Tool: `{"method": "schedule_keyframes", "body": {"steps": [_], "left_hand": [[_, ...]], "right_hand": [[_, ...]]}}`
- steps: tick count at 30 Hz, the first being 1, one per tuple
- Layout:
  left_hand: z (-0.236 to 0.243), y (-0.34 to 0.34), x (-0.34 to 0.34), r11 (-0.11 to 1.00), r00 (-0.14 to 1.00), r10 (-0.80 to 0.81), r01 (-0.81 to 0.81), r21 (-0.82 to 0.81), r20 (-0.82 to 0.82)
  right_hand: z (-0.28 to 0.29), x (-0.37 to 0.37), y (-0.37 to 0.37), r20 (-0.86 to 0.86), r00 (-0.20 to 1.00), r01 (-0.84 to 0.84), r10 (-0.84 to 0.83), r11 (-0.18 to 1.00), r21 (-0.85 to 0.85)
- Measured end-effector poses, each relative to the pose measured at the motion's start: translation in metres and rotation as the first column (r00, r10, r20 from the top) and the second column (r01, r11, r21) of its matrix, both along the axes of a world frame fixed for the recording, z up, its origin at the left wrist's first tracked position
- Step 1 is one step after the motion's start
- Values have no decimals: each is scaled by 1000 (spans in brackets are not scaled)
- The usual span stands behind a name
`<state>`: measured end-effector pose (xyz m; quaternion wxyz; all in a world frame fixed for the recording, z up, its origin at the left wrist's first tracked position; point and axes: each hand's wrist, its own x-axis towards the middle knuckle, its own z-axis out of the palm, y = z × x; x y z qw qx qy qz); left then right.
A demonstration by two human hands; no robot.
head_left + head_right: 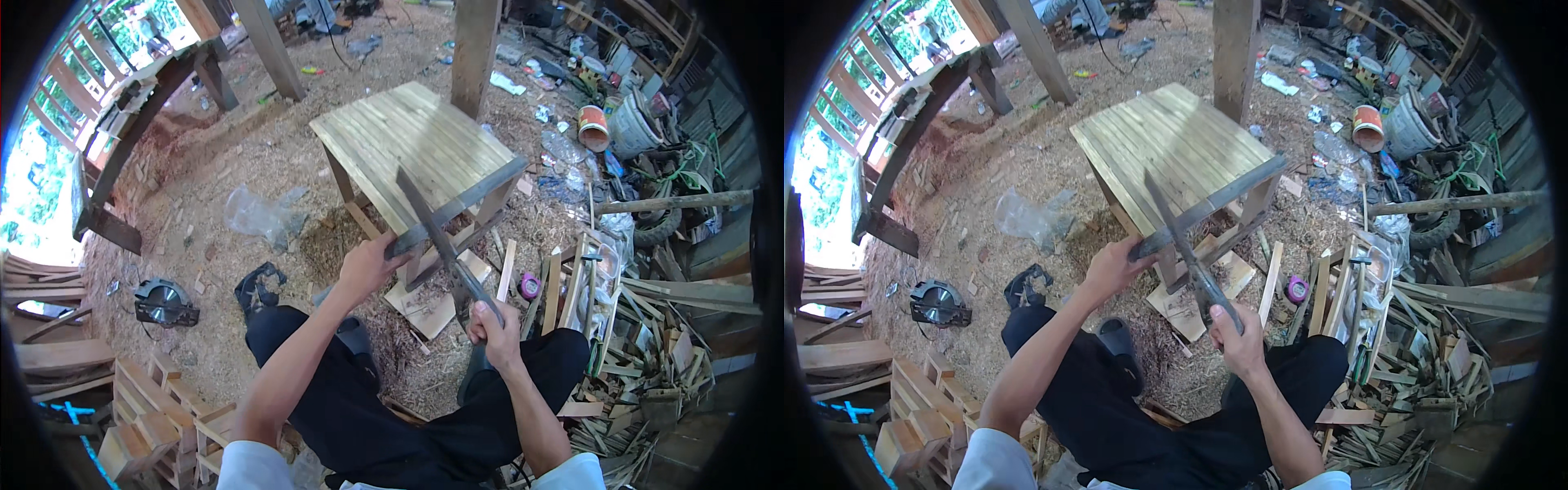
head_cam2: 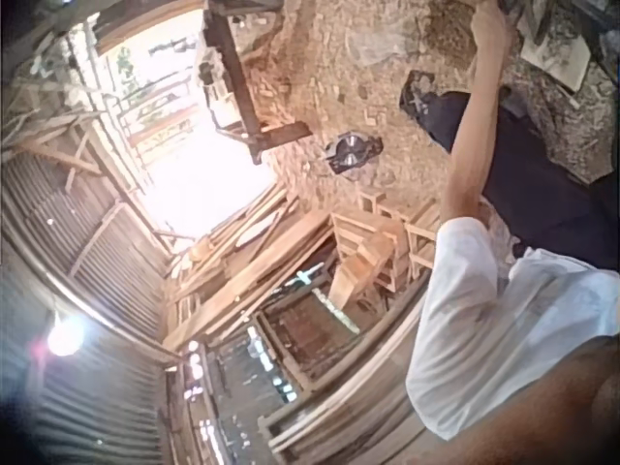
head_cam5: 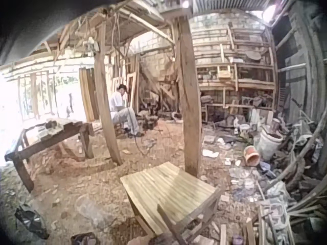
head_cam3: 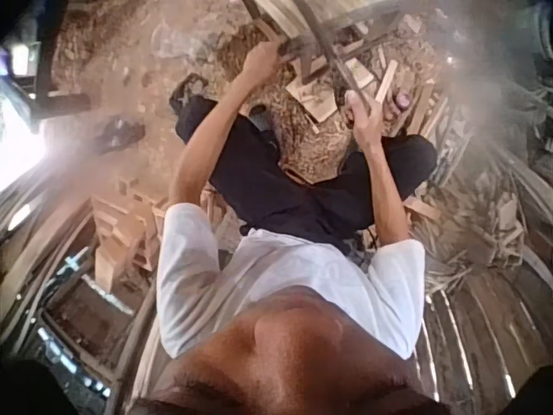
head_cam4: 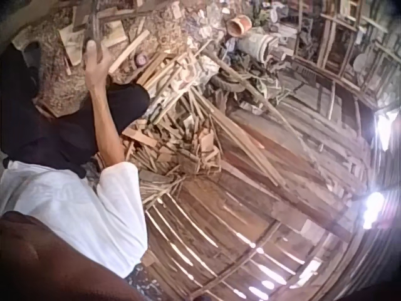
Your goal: Hammering nails and using a saw to assemble and trim a small wooden stool.
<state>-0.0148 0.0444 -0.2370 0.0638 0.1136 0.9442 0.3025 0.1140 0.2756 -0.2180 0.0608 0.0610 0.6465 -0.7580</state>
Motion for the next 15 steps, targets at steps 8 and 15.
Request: {"method": "schedule_keyframes", "body": {"steps": [8, 15], "left_hand": [[6, 8, -6, 973, 951, 229, -232, -12, 210], [4, 5, -26, 842, 767, 538, -509, -179, 350]], "right_hand": [[-12, -45, 3, 20, 984, -178, 177, 968, 179], [55, -72, 6, 250, 907, -391, 337, 896, 209]]}}
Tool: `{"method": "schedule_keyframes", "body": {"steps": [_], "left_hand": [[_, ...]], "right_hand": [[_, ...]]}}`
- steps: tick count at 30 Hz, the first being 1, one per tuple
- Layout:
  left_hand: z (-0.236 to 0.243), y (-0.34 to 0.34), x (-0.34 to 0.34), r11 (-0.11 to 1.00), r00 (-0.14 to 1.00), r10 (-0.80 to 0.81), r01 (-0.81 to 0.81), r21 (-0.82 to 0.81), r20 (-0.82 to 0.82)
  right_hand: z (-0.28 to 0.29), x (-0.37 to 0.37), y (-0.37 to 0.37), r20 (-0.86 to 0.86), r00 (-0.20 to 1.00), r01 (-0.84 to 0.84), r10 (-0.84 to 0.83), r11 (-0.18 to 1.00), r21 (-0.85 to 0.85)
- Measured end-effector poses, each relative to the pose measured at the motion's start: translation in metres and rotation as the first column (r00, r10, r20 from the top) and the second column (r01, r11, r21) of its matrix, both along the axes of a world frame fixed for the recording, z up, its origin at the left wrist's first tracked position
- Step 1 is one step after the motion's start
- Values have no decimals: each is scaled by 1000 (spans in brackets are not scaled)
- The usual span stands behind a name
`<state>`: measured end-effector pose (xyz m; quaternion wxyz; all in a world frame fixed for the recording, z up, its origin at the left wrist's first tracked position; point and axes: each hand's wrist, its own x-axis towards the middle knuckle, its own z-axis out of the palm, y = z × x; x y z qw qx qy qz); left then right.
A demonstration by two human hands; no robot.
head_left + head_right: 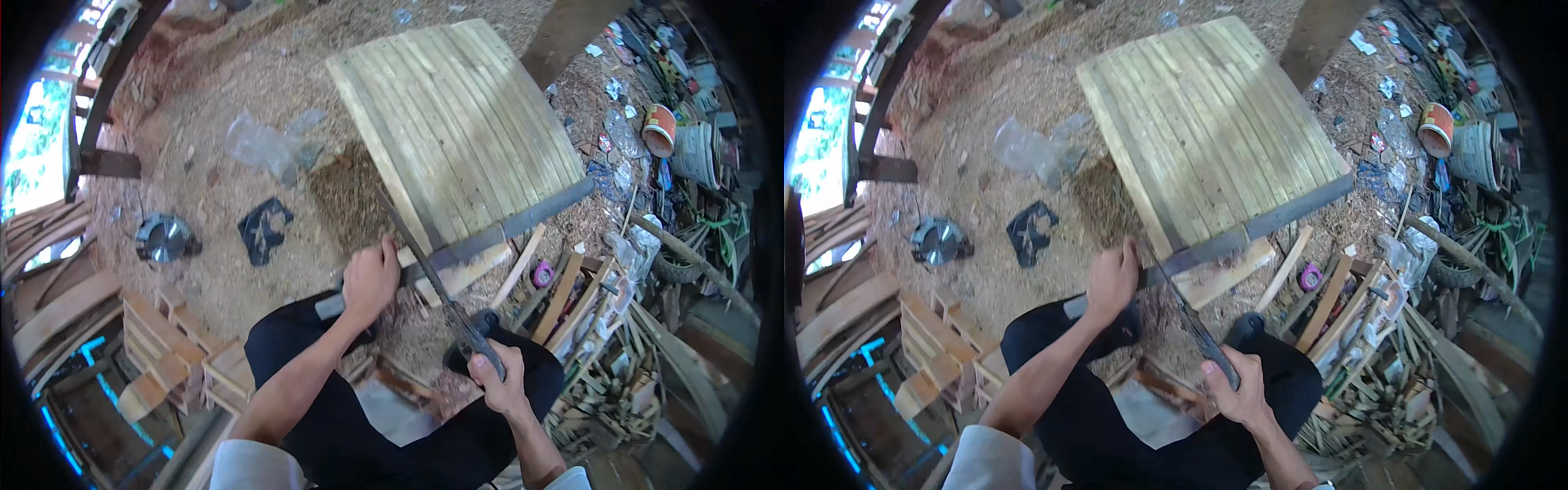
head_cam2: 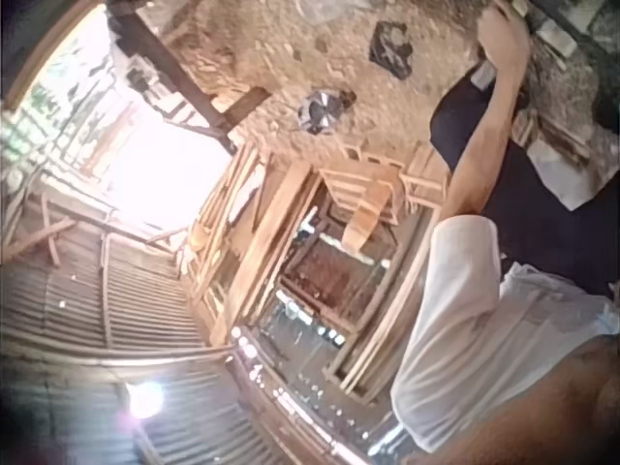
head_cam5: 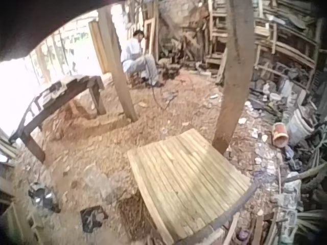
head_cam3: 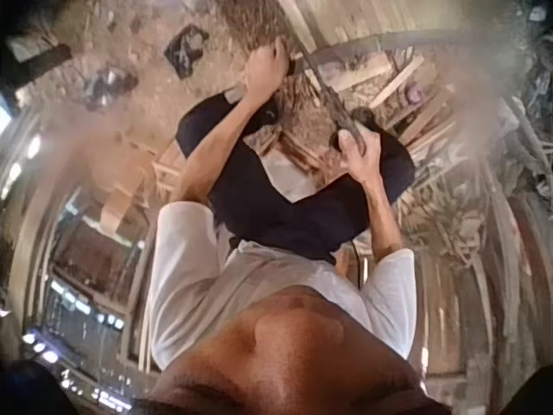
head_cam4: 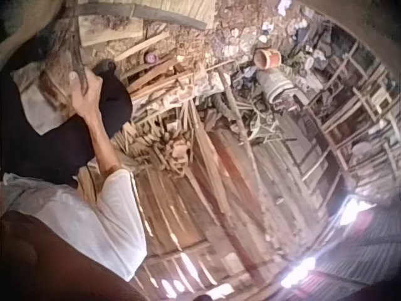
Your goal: Hammering nails and using a saw to assemble and trim a small wooden stool.
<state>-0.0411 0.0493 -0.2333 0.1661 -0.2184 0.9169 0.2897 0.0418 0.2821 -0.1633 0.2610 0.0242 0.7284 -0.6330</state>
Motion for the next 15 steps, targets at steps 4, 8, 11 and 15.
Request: {"method": "schedule_keyframes", "body": {"steps": [4, 8, 11, 15], "left_hand": [[3, -2, -5, 981, 981, 195, -195, -26, 18], [3, -4, -7, 954, 956, 290, -286, -92, 38], [1, -3, -11, 946, 940, 320, -310, -100, 118], [0, 1, -11, 949, 937, 315, -308, -70, 148]], "right_hand": [[67, -7, -18, 108, 994, 5, -17, 993, 116], [113, -34, -37, 370, 918, 92, -142, 985, 149], [128, -55, -47, 342, 940, -68, -1, 980, 189], [133, -70, -58, 322, 945, -174, 56, 921, 350]]}}
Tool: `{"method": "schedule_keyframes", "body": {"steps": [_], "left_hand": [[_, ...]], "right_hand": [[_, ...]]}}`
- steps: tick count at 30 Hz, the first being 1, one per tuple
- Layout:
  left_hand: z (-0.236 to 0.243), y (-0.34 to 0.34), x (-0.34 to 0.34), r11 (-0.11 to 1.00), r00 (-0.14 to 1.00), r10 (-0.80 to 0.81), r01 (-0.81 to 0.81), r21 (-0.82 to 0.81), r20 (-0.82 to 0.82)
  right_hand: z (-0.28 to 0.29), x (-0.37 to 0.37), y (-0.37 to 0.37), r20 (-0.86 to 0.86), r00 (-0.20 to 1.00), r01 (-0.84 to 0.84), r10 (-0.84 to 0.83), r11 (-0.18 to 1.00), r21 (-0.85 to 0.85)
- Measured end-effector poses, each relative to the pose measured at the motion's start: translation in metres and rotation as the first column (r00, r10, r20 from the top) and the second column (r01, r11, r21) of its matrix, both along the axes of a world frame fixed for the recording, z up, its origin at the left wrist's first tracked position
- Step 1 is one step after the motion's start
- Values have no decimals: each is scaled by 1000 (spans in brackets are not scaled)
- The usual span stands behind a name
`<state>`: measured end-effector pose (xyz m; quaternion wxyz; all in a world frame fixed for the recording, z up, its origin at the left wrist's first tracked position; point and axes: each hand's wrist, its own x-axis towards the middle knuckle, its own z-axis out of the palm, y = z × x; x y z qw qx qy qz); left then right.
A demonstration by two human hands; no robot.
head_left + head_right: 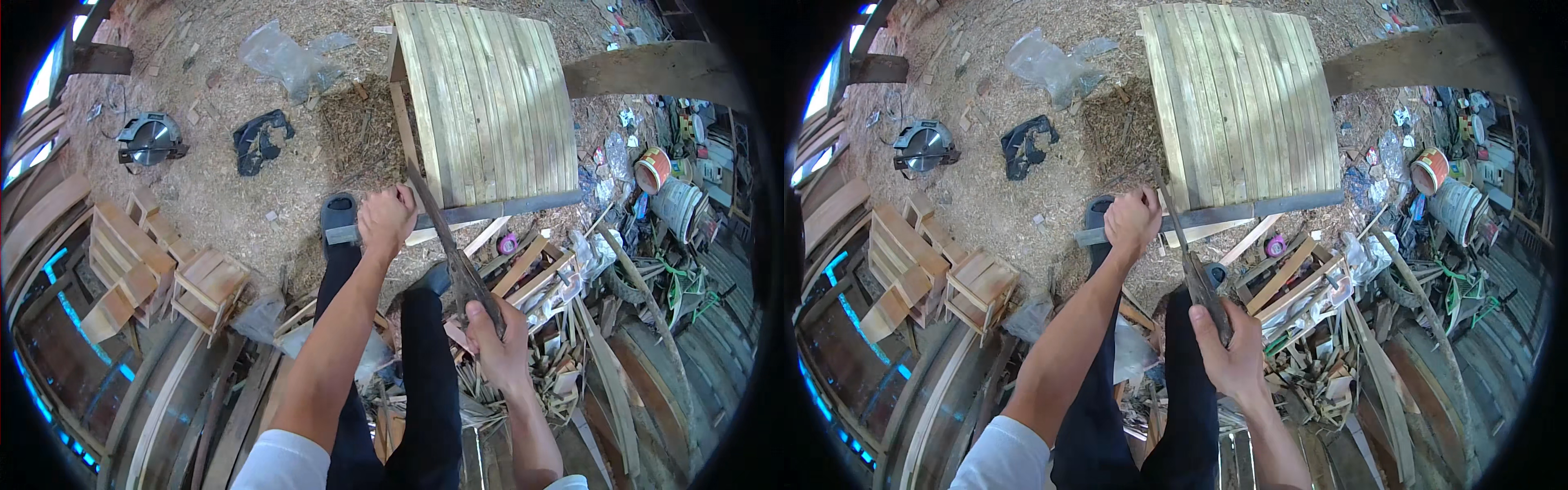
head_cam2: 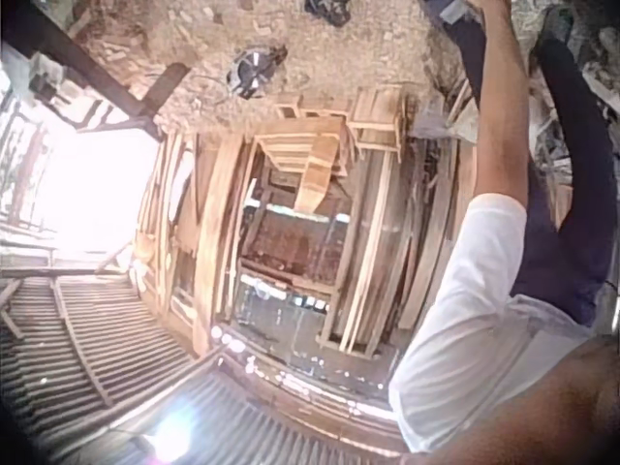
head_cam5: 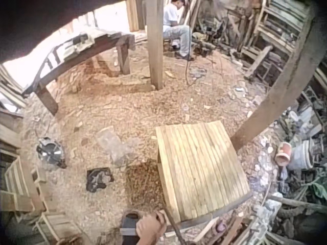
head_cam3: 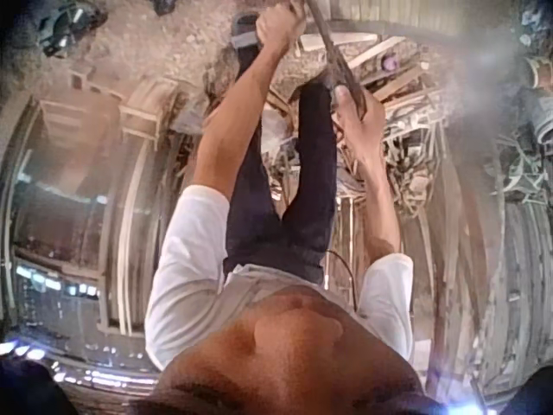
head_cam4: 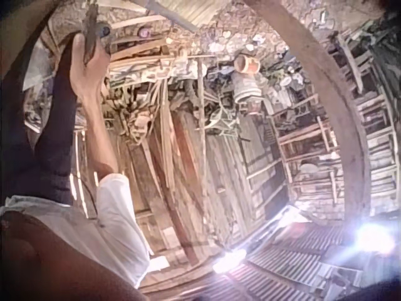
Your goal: Hammering nails and using a saw to assemble and trim a small wooden stool.
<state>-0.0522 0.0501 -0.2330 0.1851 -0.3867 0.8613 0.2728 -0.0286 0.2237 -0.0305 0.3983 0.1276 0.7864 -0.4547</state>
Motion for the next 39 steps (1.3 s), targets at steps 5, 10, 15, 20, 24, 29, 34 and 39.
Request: {"method": "schedule_keyframes", "body": {"steps": [5, 10, 15, 20, 24, 29, 34, 39], "left_hand": [[1, 1, 2, 1000, 999, -23, 22, -18, -46], [0, -1, 2, 998, 998, -56, 57, 28, -37], [-1, -12, 2, 997, 997, -65, 66, 40, -34], [-5, -18, 2, 998, 995, -55, 56, 19, -78], [-5, -16, 4, 997, 997, -73, 74, 23, -38], [-8, -21, 4, 996, 995, -86, 87, 13, -60], [-7, -22, 5, 996, 995, -77, 80, 30, -66], [-3, -19, 4, 994, 993, -97, 100, 41, -61]], "right_hand": [[11, -7, -13, 92, 984, 148, -154, 987, 67], [17, -13, -31, -12, 1000, -19, 22, 984, 178], [27, -17, -38, 41, 999, -41, 34, 985, 165], [26, -18, -43, -10, 999, -42, 44, 984, 176], [22, -21, -48, 47, 998, 26, -36, 979, 204], [21, -26, -58, -24, 993, -108, 118, 960, 260], [30, -33, -58, -49, 980, -169, 192, 940, 297], [38, -35, -47, 14, 992, -125, 125, 960, 250]]}}
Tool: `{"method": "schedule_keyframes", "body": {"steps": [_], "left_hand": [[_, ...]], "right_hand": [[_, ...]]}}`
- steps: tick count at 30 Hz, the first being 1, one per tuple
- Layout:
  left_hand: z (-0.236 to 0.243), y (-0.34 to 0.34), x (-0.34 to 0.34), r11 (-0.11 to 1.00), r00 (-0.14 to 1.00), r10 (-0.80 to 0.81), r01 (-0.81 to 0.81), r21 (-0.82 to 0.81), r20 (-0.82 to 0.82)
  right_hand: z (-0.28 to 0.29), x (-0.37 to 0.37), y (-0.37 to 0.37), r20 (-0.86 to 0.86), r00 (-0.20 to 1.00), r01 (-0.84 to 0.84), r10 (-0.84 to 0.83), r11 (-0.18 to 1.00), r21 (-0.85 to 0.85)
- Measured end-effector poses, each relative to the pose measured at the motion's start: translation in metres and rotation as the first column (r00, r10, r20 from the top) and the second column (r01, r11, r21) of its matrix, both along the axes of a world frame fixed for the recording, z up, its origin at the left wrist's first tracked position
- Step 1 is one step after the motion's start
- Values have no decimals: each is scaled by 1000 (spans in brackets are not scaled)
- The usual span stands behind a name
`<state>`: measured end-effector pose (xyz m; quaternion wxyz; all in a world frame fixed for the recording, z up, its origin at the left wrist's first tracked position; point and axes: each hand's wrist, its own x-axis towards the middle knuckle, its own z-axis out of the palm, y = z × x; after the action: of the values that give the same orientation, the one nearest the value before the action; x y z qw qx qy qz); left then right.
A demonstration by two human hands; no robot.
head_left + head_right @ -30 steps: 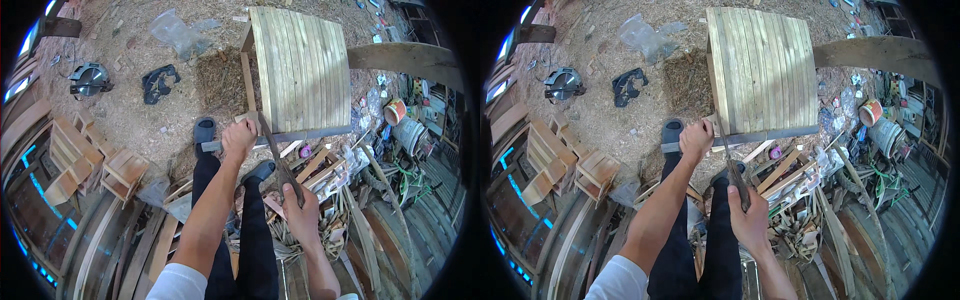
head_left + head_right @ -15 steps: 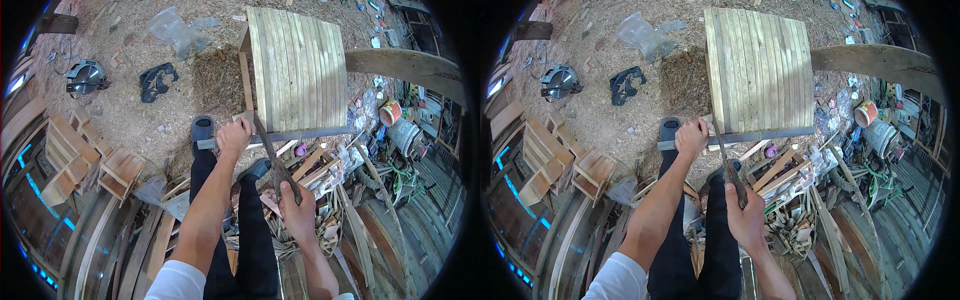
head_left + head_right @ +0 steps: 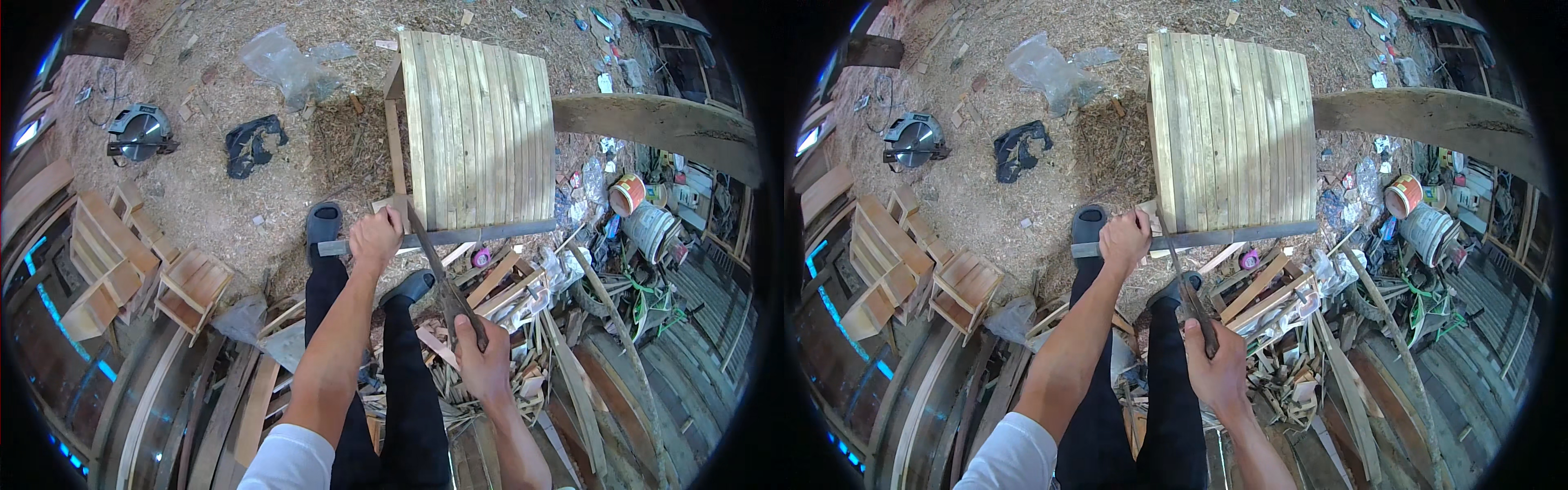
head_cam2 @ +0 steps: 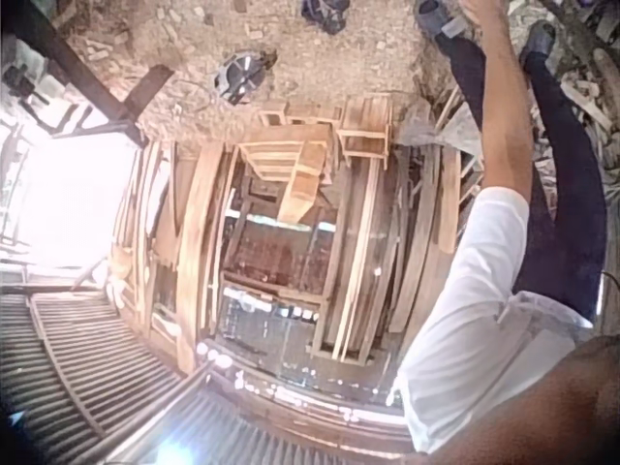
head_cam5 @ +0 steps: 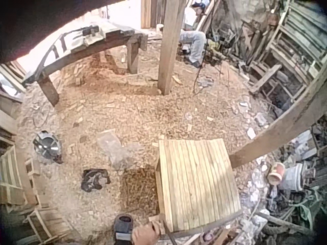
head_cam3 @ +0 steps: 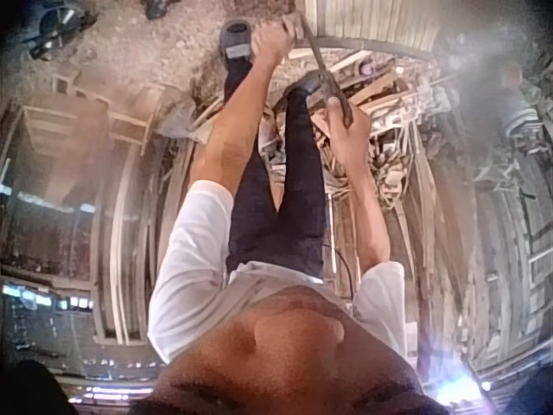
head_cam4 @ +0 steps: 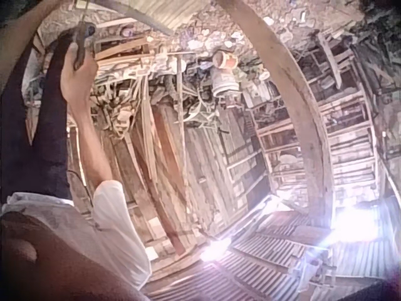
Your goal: Hammering nails and using a saw to assemble and trim a small wooden stool.
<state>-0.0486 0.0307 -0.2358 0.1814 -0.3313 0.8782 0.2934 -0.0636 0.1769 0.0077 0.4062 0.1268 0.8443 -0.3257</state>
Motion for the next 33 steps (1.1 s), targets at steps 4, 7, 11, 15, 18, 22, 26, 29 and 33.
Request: {"method": "schedule_keyframes", "body": {"steps": [4, 7, 11, 15, 18, 22, 26, 29, 33], "left_hand": [[5, -3, 0, 998, 998, 67, -68, -20, -21], [7, -2, -2, 998, 998, 51, -53, -25, -43], [6, -3, 1, 997, 997, 74, -74, 16, 2], [-1, -4, 2, 998, 997, 65, -66, -22, -44], [-4, -2, 5, 997, 996, 66, -68, -35, -67], [-5, -2, 5, 997, 992, 65, -69, -33, -110], [-4, -2, 4, 997, 993, 60, -64, -44, -99], [-3, 2, 3, 998, 995, 41, -46, -48, -89], [-2, 11, 3, 1000, 999, 14, -15, -15, -51]], "right_hand": [[1, -1, 3, 9, 1000, -23, 23, 1000, -16], [1, -2, 2, -78, 991, -112, 109, 993, -41], [-25, -4, 1, -110, 991, -88, 77, 991, -102], [-79, -4, 2, -35, 997, 63, -71, 978, -196], [-101, 1, 5, 81, 982, 185, -171, 955, -230], [-111, 2, 1, -37, 998, 45, -50, 991, -124], [-110, 3, -6, -55, 998, 40, -43, 998, -46], [-103, 6, -13, -60, 998, -18, 20, 999, 41], [-82, -5, -22, -141, 983, -114, 121, 992, 54]]}}
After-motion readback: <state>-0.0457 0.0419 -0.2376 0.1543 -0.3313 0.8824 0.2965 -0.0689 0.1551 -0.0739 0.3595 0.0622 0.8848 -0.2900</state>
